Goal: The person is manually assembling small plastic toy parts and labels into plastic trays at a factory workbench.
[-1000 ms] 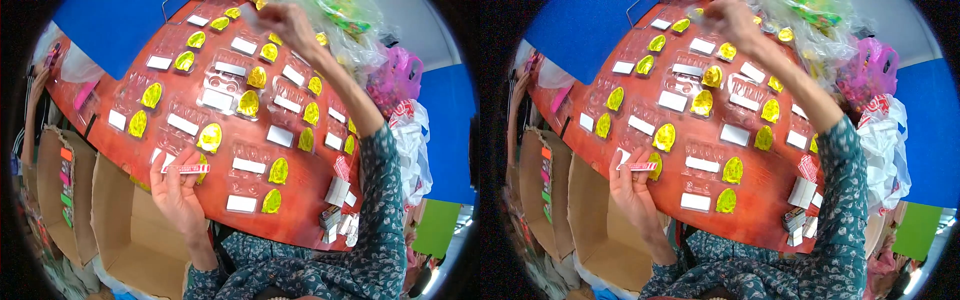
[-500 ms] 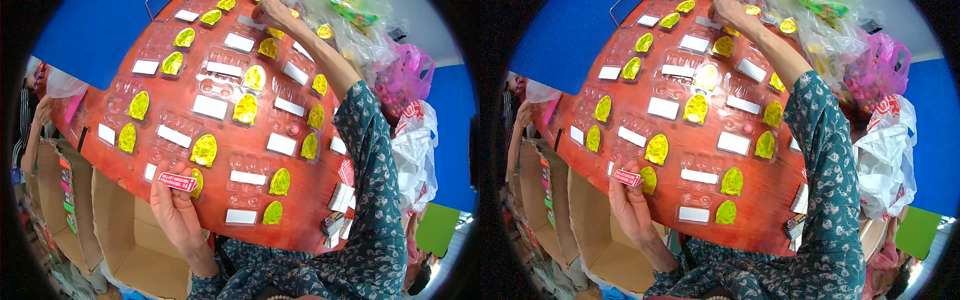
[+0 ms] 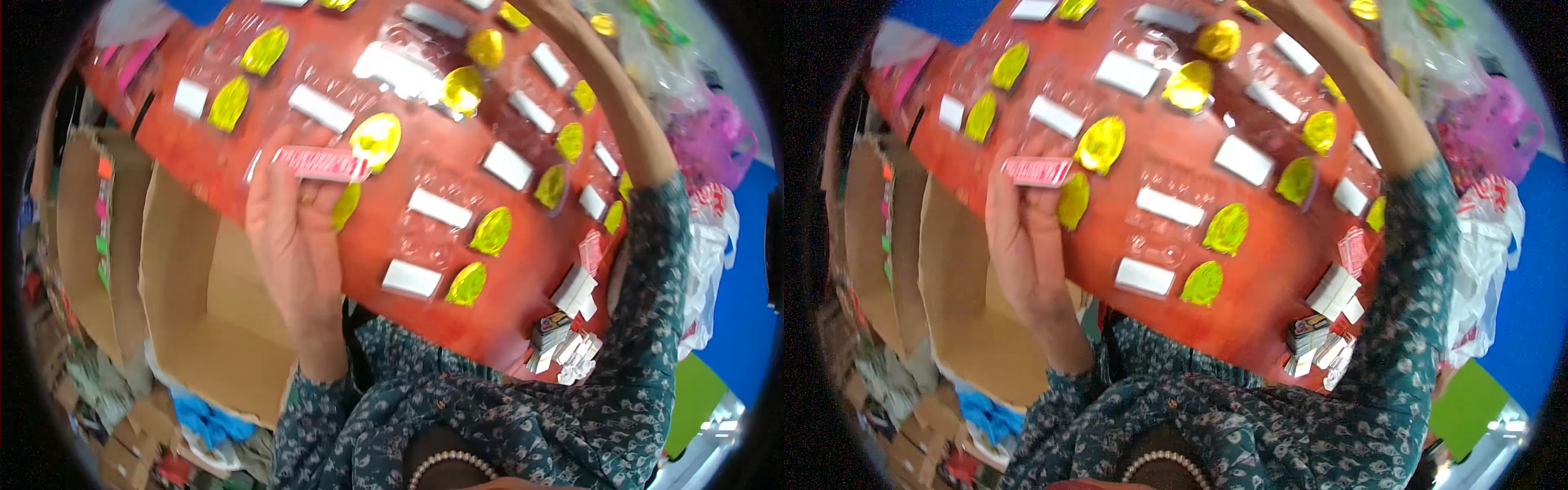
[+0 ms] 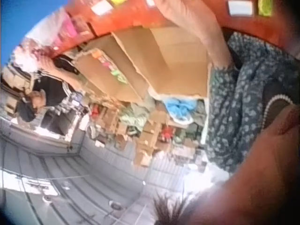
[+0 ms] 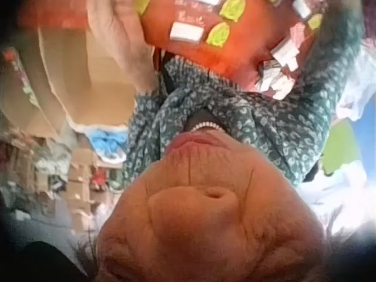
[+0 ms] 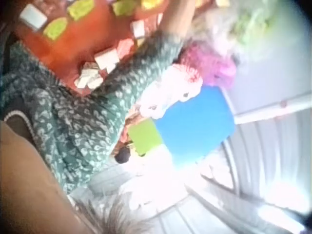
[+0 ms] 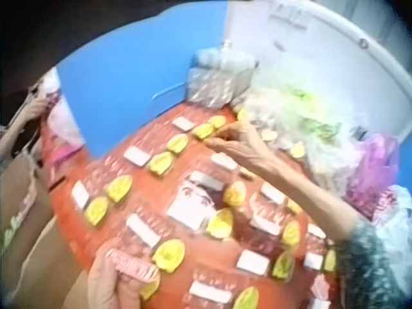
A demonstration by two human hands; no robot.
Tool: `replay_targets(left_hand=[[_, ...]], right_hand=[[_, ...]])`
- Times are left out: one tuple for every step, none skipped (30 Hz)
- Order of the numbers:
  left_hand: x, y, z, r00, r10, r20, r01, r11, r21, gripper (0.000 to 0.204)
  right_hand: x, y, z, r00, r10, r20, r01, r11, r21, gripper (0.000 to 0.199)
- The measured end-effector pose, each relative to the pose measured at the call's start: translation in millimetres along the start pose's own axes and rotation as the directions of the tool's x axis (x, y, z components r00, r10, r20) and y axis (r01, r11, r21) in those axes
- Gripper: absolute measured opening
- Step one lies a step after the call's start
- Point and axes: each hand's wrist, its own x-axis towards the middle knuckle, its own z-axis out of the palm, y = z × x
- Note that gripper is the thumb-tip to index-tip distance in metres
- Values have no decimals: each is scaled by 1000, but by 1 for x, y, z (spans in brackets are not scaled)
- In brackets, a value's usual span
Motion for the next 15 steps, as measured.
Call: replay_targets(left_hand=[[3, -13, 23, 993, -65, 95, 76, 990, -116, 32], [6, -10, -2, 999, -20, 39, 23, 996, -86, 34], [3, -9, 4, 999, -22, 46, 27, 994, -103, 34], [2, -7, 4, 999, 28, 37, -26, 998, -63, 34], [1, -8, 7, 996, 72, 47, -71, 997, -37, 34], [-1, -7, 9, 995, 88, 38, -86, 994, -63, 33], [-3, -4, 9, 995, 97, 39, -94, 993, -67, 33], [-5, -3, 11, 994, 106, 5, -106, 994, 15, 32], [-3, -4, 10, 992, 122, -23, -120, 988, 95, 32], [-6, -5, 11, 990, 125, -59, -119, 989, 92, 31], [-8, -3, 11, 988, 120, -94, -110, 988, 105, 31], [-11, -2, 13, 987, 107, -119, -95, 990, 104, 31], [-9, -2, 16, 986, 104, -130, -92, 991, 97, 28], [-8, -1, 15, 984, 118, -136, -106, 990, 95, 27], [-10, -1, 15, 982, 122, -144, -109, 990, 94, 26]], right_hand=[[-25, -30, -42, 989, 32, 141, -46, 995, 94, 24], [-39, -65, 2, 938, -29, 346, -87, 945, 316, 20], [-51, -78, -3, 888, -74, 453, -25, 978, 207, 16], [-68, -100, 11, 712, -665, 226, 608, 745, 273, 14], [-87, -96, 26, 832, -310, 460, 177, 934, 310, 18], [-93, -108, 28, 783, -376, 495, 286, 925, 249, 21], [-99, -113, 32, 799, -408, 442, 364, 913, 185, 18], [-106, -114, 34, 810, -446, 381, 444, 891, 100, 15], [-107, -110, 37, 795, -432, 426, 473, 881, 12, 9], [-112, -113, 37, 778, -437, 451, 500, 866, -24, 12], [-114, -121, 39, 788, -388, 478, 514, 842, -165, 17], [-119, -121, 46, 782, -465, 415, 581, 785, -215, 21], [-118, -119, 49, 757, -535, 374, 631, 746, -210, 19], [-118, -120, 53, 773, -514, 370, 602, 780, -174, 19], [-120, -122, 54, 793, -485, 369, 563, 816, -135, 19]])
